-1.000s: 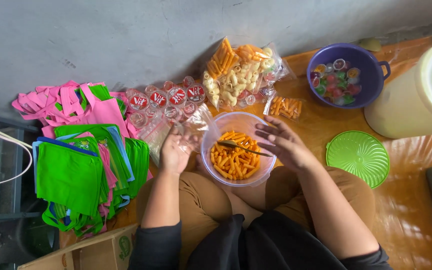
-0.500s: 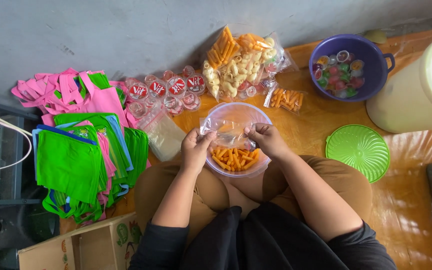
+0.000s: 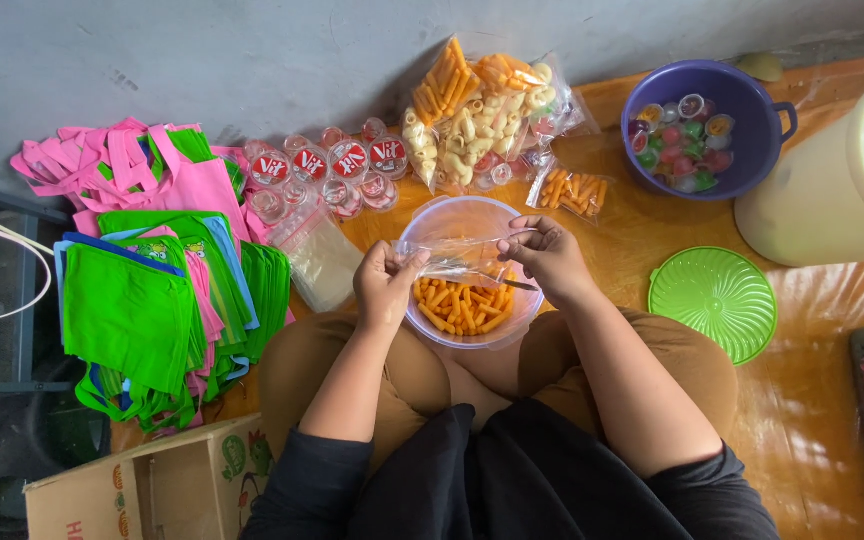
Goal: Scooping orange snacks from a bowl into small plastic bags using a spoon.
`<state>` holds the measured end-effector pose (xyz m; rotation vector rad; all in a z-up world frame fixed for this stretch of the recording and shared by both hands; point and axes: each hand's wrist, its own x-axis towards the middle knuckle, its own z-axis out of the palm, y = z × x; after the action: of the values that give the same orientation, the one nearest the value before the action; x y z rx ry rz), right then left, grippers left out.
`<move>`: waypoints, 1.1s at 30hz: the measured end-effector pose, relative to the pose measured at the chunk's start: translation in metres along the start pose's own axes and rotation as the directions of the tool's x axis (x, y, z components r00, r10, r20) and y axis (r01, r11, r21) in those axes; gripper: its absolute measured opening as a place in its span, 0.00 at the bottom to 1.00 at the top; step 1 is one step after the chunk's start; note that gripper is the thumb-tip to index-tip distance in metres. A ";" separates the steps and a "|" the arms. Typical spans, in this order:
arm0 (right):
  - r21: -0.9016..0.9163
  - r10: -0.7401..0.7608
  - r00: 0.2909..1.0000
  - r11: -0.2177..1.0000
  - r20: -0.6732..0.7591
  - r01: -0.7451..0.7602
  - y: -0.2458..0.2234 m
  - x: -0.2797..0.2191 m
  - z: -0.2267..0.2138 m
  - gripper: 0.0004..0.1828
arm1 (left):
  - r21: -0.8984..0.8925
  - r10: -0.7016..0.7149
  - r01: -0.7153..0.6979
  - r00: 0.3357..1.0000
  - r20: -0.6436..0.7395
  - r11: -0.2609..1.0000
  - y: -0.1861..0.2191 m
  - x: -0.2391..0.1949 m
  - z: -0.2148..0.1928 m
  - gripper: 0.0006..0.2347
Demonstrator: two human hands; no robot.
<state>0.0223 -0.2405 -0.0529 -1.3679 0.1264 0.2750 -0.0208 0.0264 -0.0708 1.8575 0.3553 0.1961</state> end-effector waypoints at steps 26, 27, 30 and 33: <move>-0.196 -0.293 0.946 0.928 0.136 0.316 -0.055 -0.032 0.008 0.07 | -0.390 -0.010 0.111 0.968 0.252 0.914 0.036 -0.002 -0.020 0.15; -0.253 -0.311 0.931 0.901 0.193 0.353 -0.067 -0.038 0.007 0.07 | -0.490 0.004 0.148 0.955 0.296 0.859 0.046 -0.002 -0.023 0.20; -0.298 -0.338 0.888 0.853 0.313 0.429 -0.101 -0.060 0.013 0.08 | -0.456 0.081 0.118 0.916 0.393 0.882 0.046 -0.001 -0.036 0.28; -0.294 -0.268 0.822 0.841 0.502 0.454 -0.108 -0.062 0.018 0.06 | -0.460 0.190 0.103 0.815 0.548 0.882 0.053 -0.006 -0.025 0.35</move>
<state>-0.0097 -0.2494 0.0689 -1.6685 -0.6129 0.2864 -0.0266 0.0324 -0.0126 1.3467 -0.1635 -0.2456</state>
